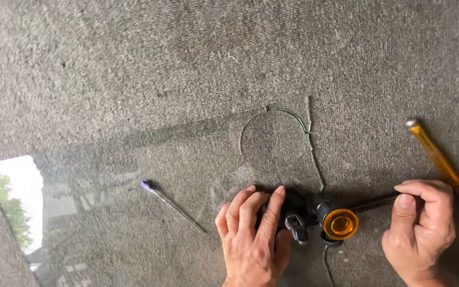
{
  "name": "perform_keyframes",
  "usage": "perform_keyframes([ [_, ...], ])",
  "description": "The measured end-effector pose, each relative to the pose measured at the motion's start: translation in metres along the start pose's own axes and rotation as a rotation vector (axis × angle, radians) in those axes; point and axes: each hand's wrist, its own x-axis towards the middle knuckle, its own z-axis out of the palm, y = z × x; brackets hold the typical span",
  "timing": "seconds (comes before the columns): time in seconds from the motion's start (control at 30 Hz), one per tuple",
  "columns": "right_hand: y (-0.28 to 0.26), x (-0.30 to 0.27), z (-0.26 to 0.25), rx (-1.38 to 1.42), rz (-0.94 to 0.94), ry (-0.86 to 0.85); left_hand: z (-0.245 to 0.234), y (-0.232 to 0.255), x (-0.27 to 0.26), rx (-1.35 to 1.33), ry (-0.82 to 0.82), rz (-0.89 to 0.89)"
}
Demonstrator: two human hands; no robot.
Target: Cutting a circle out of a glass pane using a circle cutter and manual glass cutter
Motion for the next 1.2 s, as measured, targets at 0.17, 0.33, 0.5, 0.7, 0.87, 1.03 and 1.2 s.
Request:
perform_keyframes([
  [0.17, -0.026, 0.060, -0.003, 0.005, -0.128, -0.101, -0.001, -0.005, 0.001, -0.026, -0.001, 0.033],
  [0.33, -0.068, 0.132, 0.026, 0.143, -0.151, -0.353, -0.008, -0.004, 0.004, -0.138, 0.036, 0.034],
  [0.5, -0.078, 0.165, 0.050, 0.075, -0.392, -0.488, -0.010, -0.003, 0.006, -0.176, 0.069, 0.033],
  [0.7, -0.071, 0.170, 0.063, 0.121, -0.410, -0.556, -0.013, -0.005, 0.003, -0.204, 0.112, 0.037],
  [0.87, -0.049, 0.173, 0.064, 0.041, -0.396, -0.589, -0.019, -0.005, 0.002, -0.276, 0.105, 0.015],
  [1.03, -0.051, 0.174, 0.067, 0.051, -0.382, -0.580, -0.017, -0.005, 0.003, -0.286, 0.141, 0.013],
  [1.2, -0.067, 0.173, 0.068, 0.100, -0.459, -0.584, -0.016, -0.005, 0.003, -0.274, 0.102, 0.014],
])
